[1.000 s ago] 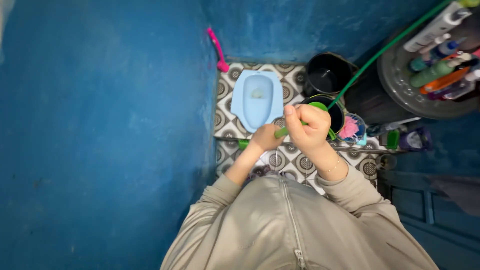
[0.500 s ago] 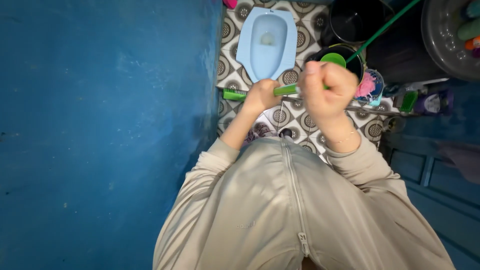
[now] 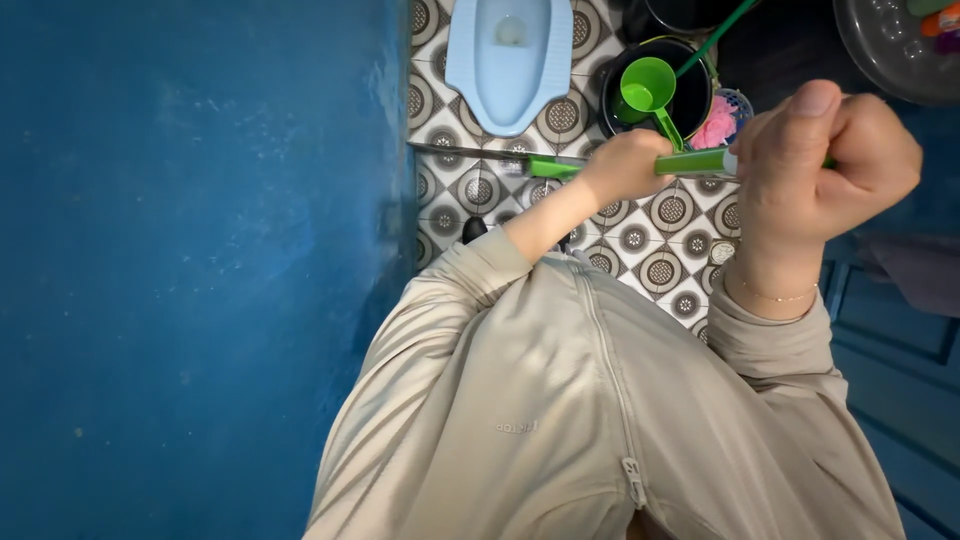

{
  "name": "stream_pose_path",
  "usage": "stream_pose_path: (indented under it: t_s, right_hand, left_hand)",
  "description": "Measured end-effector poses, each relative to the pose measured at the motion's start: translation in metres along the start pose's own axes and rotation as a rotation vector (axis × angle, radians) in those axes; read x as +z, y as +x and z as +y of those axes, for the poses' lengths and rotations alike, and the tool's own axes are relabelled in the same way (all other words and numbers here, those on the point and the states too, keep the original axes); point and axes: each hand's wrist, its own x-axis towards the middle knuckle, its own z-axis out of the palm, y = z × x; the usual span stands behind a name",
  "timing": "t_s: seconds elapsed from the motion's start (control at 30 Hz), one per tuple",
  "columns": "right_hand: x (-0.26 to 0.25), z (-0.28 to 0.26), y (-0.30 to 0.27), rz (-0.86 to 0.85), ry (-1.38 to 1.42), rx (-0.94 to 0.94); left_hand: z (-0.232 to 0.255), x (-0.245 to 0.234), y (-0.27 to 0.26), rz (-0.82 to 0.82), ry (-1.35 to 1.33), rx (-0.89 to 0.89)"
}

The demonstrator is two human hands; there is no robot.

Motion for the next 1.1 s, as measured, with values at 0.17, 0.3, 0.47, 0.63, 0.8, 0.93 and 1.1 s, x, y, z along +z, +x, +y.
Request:
stream_pose_path:
  t_s: [0.17, 0.3, 0.47, 0.63, 0.8, 0.93, 1.1]
  right_hand:
    - [0.003, -0.006, 0.002, -0.044, -0.013, -0.041]
    - [0.016, -0.020, 0.010, -0.124, 0.043, -0.044]
    - [0.043, -0.024, 0.013, -0.107, 0.190, -0.022]
    - [0.074, -0.030, 0.012, -0.169, 0.303, -0.046]
    - [0.095, -0.052, 0.009, -0.223, 0.103, -0.118]
    - [0.105, -0.053, 0.006, -0.240, 0.173, -0.132]
    - [0.110, -0.044, -0.002, -0.149, 0.038, -0.135]
  left_hand:
    - [0.022, -0.016, -0.005, 0.155, -0.114, 0.070]
    - [0.021, -0.039, -0.014, 0.123, -0.059, -0.009]
    - [-0.019, -0.058, -0.031, 0.121, 0.013, 0.044]
    - [-0.033, -0.089, -0.060, 0.087, 0.131, -0.056]
    - [-0.026, -0.112, -0.086, 0.192, 0.075, -0.224]
    - [-0.030, -0.123, -0.097, 0.288, 0.089, -0.062]
    - [-0.049, -0.133, -0.107, 0.156, 0.168, -0.186]
